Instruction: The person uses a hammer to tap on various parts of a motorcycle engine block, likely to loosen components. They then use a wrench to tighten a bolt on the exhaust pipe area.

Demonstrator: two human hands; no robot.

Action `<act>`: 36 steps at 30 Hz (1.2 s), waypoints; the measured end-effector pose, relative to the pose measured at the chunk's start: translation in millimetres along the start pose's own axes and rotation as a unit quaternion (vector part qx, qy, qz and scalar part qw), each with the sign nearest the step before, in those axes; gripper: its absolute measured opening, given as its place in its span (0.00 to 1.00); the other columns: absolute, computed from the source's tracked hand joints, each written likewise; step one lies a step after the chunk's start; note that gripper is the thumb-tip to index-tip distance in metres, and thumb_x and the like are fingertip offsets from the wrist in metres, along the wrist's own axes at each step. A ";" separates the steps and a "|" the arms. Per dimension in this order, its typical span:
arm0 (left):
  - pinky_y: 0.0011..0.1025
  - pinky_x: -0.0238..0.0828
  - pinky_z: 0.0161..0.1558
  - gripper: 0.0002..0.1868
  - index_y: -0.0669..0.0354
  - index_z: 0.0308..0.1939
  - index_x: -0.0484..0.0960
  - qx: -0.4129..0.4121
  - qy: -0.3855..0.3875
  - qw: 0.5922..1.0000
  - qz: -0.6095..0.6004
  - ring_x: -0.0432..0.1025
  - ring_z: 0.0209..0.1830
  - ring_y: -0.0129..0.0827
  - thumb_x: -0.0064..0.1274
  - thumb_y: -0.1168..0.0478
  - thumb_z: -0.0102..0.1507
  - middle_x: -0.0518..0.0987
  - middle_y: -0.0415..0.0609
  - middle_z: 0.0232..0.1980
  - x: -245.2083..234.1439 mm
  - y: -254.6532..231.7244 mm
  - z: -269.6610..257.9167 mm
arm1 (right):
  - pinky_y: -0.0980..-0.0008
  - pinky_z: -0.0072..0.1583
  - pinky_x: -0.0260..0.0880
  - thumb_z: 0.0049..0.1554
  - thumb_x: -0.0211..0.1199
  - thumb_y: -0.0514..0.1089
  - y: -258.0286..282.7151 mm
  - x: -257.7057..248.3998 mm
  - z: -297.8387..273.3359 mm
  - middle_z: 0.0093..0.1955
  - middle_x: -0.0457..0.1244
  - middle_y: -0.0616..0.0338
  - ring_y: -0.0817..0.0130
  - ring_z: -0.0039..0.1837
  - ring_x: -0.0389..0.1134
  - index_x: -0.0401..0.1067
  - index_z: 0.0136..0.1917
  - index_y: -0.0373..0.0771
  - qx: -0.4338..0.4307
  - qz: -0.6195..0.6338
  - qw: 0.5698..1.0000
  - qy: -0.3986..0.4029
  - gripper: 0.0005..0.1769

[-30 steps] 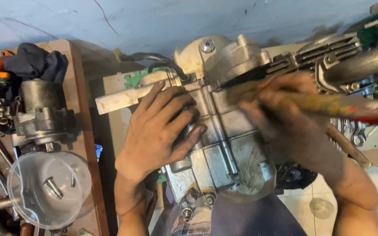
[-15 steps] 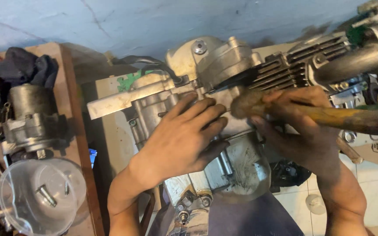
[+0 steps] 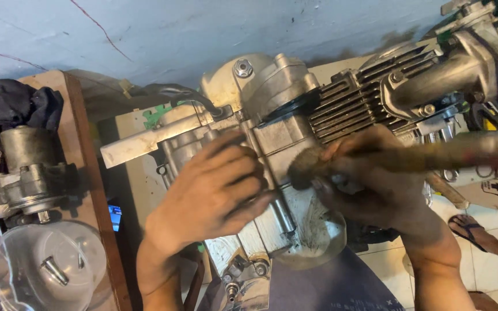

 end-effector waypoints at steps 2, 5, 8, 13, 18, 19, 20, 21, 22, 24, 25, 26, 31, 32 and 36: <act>0.50 0.64 0.75 0.11 0.59 0.35 0.83 -0.004 -0.047 0.999 0.014 0.74 0.51 0.42 0.63 0.55 0.65 0.78 0.49 0.44 -14.3 -2.9 2.2 | 0.67 0.62 0.77 0.51 0.77 0.35 4.2 0.6 9.9 0.57 0.61 0.57 0.65 0.63 0.69 0.70 0.54 0.42 -0.004 0.021 1.000 -0.013 0.22; 0.49 0.63 0.72 0.12 0.61 0.37 0.83 -0.008 -0.090 0.995 0.048 0.74 0.56 0.46 0.63 0.55 0.62 0.79 0.53 0.49 -16.4 -6.7 12.8 | 0.59 0.66 0.74 0.52 0.76 0.36 9.7 6.6 36.6 0.58 0.63 0.55 0.59 0.64 0.69 0.69 0.54 0.40 -0.046 0.036 0.998 -0.018 0.20; 0.52 0.60 0.71 0.12 0.60 0.37 0.84 -0.016 -0.078 0.994 0.077 0.73 0.60 0.46 0.63 0.55 0.60 0.81 0.52 0.51 -18.3 -4.5 9.1 | 0.54 0.66 0.73 0.50 0.77 0.37 9.5 11.6 41.8 0.58 0.65 0.52 0.56 0.63 0.69 0.71 0.54 0.39 -0.078 0.021 0.997 0.019 0.22; 0.51 0.61 0.74 0.10 0.57 0.37 0.84 -0.046 -0.073 0.995 0.056 0.75 0.58 0.39 0.63 0.55 0.63 0.81 0.45 0.49 -21.2 6.0 -11.8 | 0.62 0.63 0.76 0.52 0.75 0.36 13.4 2.0 27.1 0.58 0.67 0.57 0.60 0.63 0.70 0.74 0.57 0.44 -0.033 0.025 0.998 0.039 0.20; 0.57 0.58 0.76 0.12 0.57 0.30 0.83 -0.025 -0.080 0.996 0.029 0.76 0.49 0.36 0.66 0.54 0.60 0.80 0.45 0.41 -13.0 8.2 -10.3 | 0.68 0.62 0.80 0.52 0.77 0.38 11.5 -9.5 18.4 0.55 0.69 0.63 0.69 0.61 0.73 0.74 0.52 0.47 0.083 -0.030 0.996 -0.032 0.17; 0.57 0.58 0.76 0.12 0.57 0.30 0.83 -0.021 -0.078 0.996 0.029 0.76 0.49 0.36 0.66 0.54 0.60 0.80 0.45 0.41 -9.0 9.8 -12.9 | 0.68 0.62 0.80 0.52 0.77 0.38 5.3 -4.0 23.5 0.55 0.69 0.63 0.69 0.61 0.73 0.74 0.52 0.47 0.084 -0.031 0.995 -0.036 0.17; 0.53 0.63 0.77 0.12 0.55 0.31 0.84 -0.017 -0.086 0.996 0.014 0.75 0.48 0.35 0.67 0.53 0.62 0.79 0.44 0.40 -6.2 11.8 -16.0 | 0.64 0.66 0.78 0.52 0.78 0.39 2.0 2.4 30.4 0.57 0.68 0.60 0.67 0.63 0.71 0.74 0.54 0.46 -0.003 0.014 0.999 -0.030 0.19; 0.48 0.69 0.78 0.13 0.54 0.31 0.84 -0.012 -0.094 0.996 -0.002 0.74 0.46 0.34 0.69 0.53 0.65 0.77 0.43 0.39 -3.5 14.7 -20.0 | 0.59 0.70 0.76 0.52 0.78 0.40 -1.2 9.7 37.0 0.59 0.68 0.58 0.64 0.65 0.69 0.74 0.56 0.45 -0.090 0.059 0.994 -0.022 0.21; 0.48 0.69 0.78 0.13 0.54 0.31 0.84 -0.016 -0.092 0.996 -0.003 0.74 0.46 0.34 0.69 0.53 0.65 0.77 0.43 0.39 -9.1 11.4 -18.4 | 0.59 0.70 0.76 0.52 0.78 0.40 0.5 12.9 39.6 0.59 0.68 0.58 0.64 0.65 0.69 0.74 0.56 0.45 -0.089 0.063 0.994 -0.021 0.21; 0.49 0.64 0.73 0.11 0.57 0.42 0.86 -0.015 -0.118 0.992 0.030 0.75 0.59 0.43 0.65 0.55 0.61 0.81 0.50 0.51 -22.3 6.2 -15.6 | 0.60 0.66 0.75 0.50 0.79 0.41 3.7 22.0 47.6 0.58 0.67 0.56 0.63 0.64 0.69 0.75 0.55 0.44 -0.090 0.028 0.995 0.033 0.21; 0.49 0.64 0.73 0.11 0.57 0.42 0.86 -0.019 -0.120 0.992 0.032 0.75 0.59 0.43 0.65 0.55 0.61 0.81 0.50 0.51 -21.5 7.6 -15.9 | 0.60 0.66 0.75 0.50 0.79 0.41 1.6 21.9 40.7 0.58 0.67 0.56 0.63 0.64 0.69 0.75 0.55 0.44 -0.092 0.030 0.995 0.036 0.21; 0.50 0.64 0.73 0.11 0.57 0.42 0.86 -0.027 -0.112 0.993 0.036 0.75 0.60 0.43 0.65 0.55 0.60 0.81 0.49 0.51 -20.5 9.0 -16.0 | 0.62 0.67 0.76 0.52 0.77 0.40 -1.2 21.2 34.4 0.59 0.67 0.58 0.64 0.65 0.69 0.74 0.56 0.45 -0.066 0.071 0.995 0.036 0.20; 0.53 0.62 0.73 0.12 0.54 0.43 0.86 -0.009 -0.109 0.993 0.048 0.74 0.60 0.41 0.65 0.55 0.59 0.81 0.47 0.52 -15.0 14.9 -25.3 | 0.65 0.63 0.79 0.48 0.77 0.39 1.3 -10.0 21.6 0.58 0.68 0.62 0.68 0.61 0.72 0.76 0.53 0.49 0.030 0.036 0.998 0.046 0.20; 0.50 0.65 0.71 0.12 0.54 0.43 0.85 -0.016 -0.107 0.994 0.033 0.74 0.59 0.40 0.66 0.55 0.61 0.81 0.46 0.52 -10.8 15.9 -29.7 | 0.67 0.62 0.77 0.51 0.76 0.38 1.2 -14.1 17.3 0.59 0.67 0.64 0.68 0.62 0.73 0.75 0.55 0.50 0.070 -0.005 0.997 0.006 0.20; 0.54 0.63 0.73 0.18 0.55 0.45 0.85 0.000 -0.128 0.991 0.042 0.71 0.62 0.44 0.68 0.50 0.58 0.79 0.48 0.53 -5.2 14.3 -26.1 | 0.60 0.78 0.72 0.51 0.74 0.39 -8.2 3.8 23.5 0.61 0.64 0.68 0.69 0.65 0.70 0.69 0.63 0.53 0.079 0.205 0.975 -0.037 0.29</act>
Point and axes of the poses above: each hand's wrist, its own z-axis towards the middle knuckle, its own x-axis out of the palm, y = z × x, the point moved 2 cm from there along z, towards the middle knuckle
